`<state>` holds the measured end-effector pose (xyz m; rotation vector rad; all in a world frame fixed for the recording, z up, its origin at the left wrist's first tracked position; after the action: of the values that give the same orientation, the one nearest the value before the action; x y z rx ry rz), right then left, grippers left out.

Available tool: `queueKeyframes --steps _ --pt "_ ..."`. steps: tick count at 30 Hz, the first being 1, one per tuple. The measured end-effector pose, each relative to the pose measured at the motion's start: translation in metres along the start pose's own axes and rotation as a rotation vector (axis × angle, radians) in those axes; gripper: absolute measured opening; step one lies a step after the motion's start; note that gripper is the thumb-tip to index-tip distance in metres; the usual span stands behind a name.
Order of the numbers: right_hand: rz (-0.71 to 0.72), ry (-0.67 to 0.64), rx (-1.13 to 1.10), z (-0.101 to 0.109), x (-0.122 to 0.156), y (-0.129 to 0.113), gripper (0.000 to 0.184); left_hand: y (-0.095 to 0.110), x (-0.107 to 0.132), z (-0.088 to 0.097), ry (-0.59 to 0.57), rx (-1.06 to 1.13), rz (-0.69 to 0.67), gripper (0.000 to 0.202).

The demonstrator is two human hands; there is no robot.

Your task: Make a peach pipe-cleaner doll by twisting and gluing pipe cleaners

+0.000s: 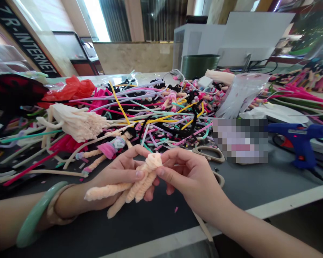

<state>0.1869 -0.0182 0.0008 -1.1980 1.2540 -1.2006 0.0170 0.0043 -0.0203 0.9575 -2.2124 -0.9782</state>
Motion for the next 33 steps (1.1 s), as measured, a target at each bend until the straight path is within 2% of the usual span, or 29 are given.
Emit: queueKeyframes --steps 10,14,20,26,29,31,33 --pt "0.007 0.005 -0.037 0.000 0.000 -0.002 0.004 0.001 0.002 -0.001 0.068 -0.126 -0.026 0.033" --pt "0.014 0.021 -0.016 0.002 0.002 -0.001 0.004 0.000 0.005 -0.002 0.137 -0.256 -0.100 0.036" --pt "0.014 -0.015 0.005 0.005 0.005 0.001 0.005 0.002 0.018 -0.006 0.084 -0.567 -0.299 0.052" --pt "-0.014 -0.035 -0.007 0.004 0.003 0.003 0.006 0.002 0.021 -0.009 0.221 -0.757 -0.388 0.062" --pt "-0.029 -0.032 0.015 0.004 0.003 0.003 0.009 0.001 0.023 -0.012 0.202 -0.837 -0.486 0.075" --pt "-0.042 -0.037 0.016 0.003 0.003 0.004 0.011 -0.002 0.024 -0.013 0.173 -0.872 -0.492 0.077" --pt "-0.047 -0.050 0.009 0.002 0.003 0.004 0.012 -0.006 0.025 -0.013 0.174 -0.898 -0.448 0.069"
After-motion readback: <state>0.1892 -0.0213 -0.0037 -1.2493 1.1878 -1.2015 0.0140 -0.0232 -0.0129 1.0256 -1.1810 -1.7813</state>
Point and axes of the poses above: each hand's wrist, its own x-axis away from the middle knuckle, its own z-axis out of the back of the hand, y = z × x, the point moved 2 cm from there along -x, towards the middle knuckle, and after that the axes turned 14 degrees about y, right-handed, at the moved point
